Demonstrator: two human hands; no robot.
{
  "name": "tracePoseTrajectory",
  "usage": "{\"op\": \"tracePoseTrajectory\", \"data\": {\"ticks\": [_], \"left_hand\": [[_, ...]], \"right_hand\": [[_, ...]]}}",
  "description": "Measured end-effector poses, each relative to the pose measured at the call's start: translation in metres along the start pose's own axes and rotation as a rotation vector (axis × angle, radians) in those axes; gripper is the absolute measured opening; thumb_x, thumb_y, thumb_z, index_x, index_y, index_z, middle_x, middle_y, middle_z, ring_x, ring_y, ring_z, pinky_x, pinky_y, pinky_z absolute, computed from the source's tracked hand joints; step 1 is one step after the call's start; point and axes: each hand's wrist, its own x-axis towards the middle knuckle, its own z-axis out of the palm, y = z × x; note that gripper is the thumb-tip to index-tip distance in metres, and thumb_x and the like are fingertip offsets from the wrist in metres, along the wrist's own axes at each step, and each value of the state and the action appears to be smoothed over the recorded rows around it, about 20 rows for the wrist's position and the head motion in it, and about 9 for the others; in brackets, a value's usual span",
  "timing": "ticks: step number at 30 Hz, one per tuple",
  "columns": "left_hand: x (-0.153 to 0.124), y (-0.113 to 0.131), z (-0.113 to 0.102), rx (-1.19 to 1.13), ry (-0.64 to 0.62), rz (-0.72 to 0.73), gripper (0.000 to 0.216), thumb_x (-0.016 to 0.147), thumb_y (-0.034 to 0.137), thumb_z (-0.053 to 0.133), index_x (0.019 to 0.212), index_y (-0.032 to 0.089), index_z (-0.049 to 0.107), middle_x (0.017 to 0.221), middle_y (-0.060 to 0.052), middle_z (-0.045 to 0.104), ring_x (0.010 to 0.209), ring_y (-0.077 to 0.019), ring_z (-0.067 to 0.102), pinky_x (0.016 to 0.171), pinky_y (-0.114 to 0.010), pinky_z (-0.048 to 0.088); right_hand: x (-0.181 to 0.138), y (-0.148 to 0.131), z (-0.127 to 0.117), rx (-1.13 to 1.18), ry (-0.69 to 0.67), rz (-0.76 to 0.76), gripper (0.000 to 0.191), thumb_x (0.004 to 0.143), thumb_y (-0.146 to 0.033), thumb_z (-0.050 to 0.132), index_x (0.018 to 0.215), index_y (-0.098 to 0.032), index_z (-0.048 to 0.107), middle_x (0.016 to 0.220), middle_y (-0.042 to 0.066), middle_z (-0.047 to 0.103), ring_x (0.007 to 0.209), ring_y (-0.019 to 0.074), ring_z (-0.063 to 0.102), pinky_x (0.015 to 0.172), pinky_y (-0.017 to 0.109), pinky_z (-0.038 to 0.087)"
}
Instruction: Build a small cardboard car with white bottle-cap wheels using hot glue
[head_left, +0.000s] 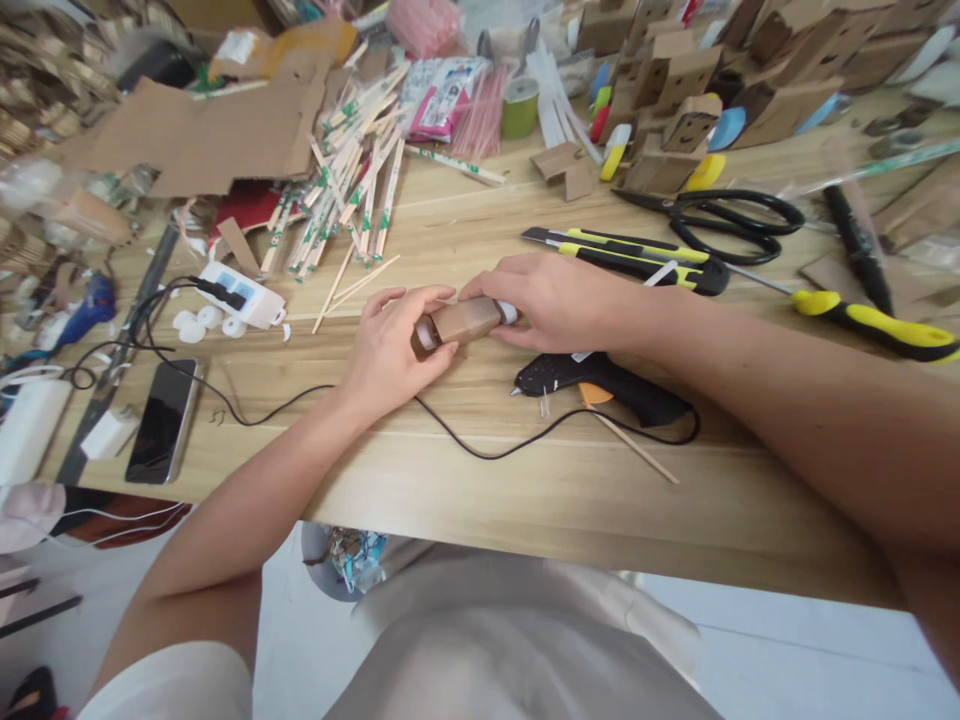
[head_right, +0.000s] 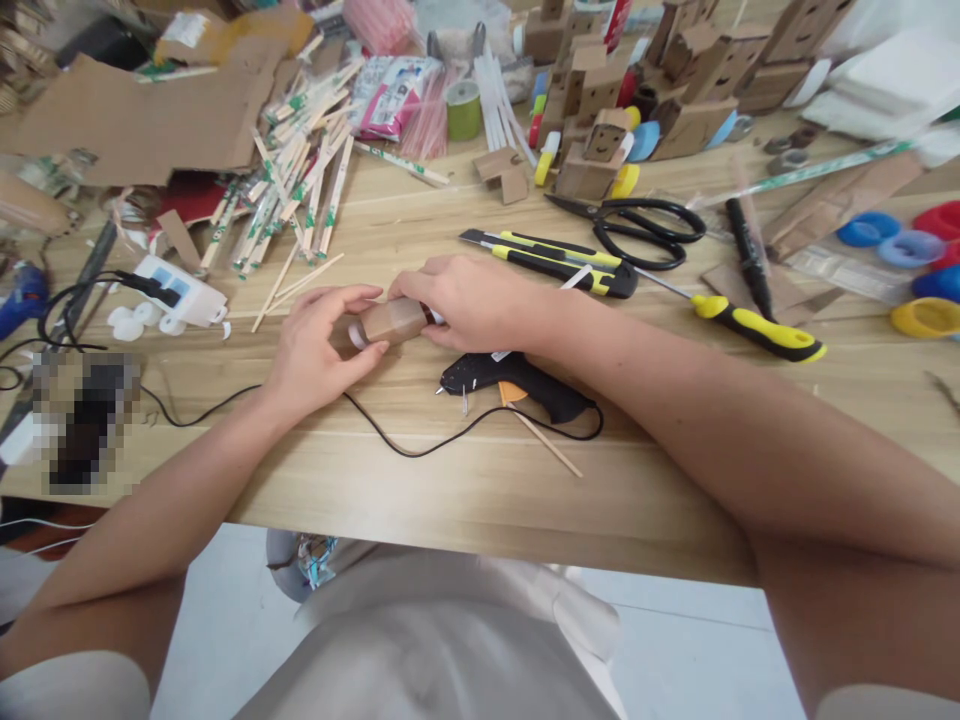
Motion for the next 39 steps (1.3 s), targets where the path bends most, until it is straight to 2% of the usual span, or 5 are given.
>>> {"op": "tracePoseTrajectory", "data": {"ticks": [17,28,32,36,39], "left_hand": [[0.001,-0.001,0.001,-0.001,-0.004,0.012,0.045,0.082,0.031,0.071,0.127,0.028,0.065,0.119,-0.006,0.081,0.115,-0.0309,0.075,0.111,-0.052,0.051],[0.009,-0.012,0.001,-0.027,-0.059,0.081,0.049,0.086,0.028,0.07,0.134,0.025,0.062,0.124,-0.006,0.08,0.122,-0.0285,0.072,0.117,-0.051,0.044],[0.018,-0.019,0.006,-0.021,0.006,0.135,0.045,0.091,0.024,0.068,0.135,0.022,0.061,0.13,-0.009,0.077,0.126,-0.0275,0.07,0.12,-0.05,0.041],[0.024,-0.019,0.01,0.024,0.142,0.077,0.047,0.086,0.023,0.076,0.131,0.025,0.062,0.136,-0.011,0.071,0.131,-0.0316,0.065,0.114,-0.049,0.046],[0.025,-0.016,0.012,0.034,0.206,0.027,0.046,0.082,0.023,0.081,0.124,0.026,0.062,0.123,-0.009,0.073,0.119,-0.0309,0.069,0.103,-0.046,0.051]], "right_hand": [[-0.003,0.005,-0.006,0.119,-0.012,-0.06,0.047,0.09,-0.025,0.063,0.137,-0.019,0.067,0.117,0.011,0.079,0.104,0.0294,0.073,0.093,0.041,0.055],[-0.001,-0.003,0.004,0.003,0.085,0.043,0.037,0.093,-0.031,0.06,0.123,-0.016,0.071,0.106,0.015,0.079,0.097,0.031,0.073,0.084,0.041,0.054],[0.003,-0.012,0.008,-0.065,0.116,0.215,0.035,0.091,-0.032,0.062,0.119,-0.013,0.069,0.108,0.019,0.077,0.097,0.0332,0.072,0.08,0.039,0.052],[0.009,-0.019,0.01,-0.058,0.146,0.282,0.033,0.092,-0.032,0.062,0.118,-0.012,0.066,0.108,0.022,0.076,0.095,0.0346,0.071,0.076,0.039,0.05],[0.011,-0.02,0.009,-0.013,0.142,0.289,0.035,0.092,-0.037,0.067,0.117,-0.012,0.066,0.108,0.021,0.076,0.097,0.0335,0.071,0.079,0.038,0.049]]}}
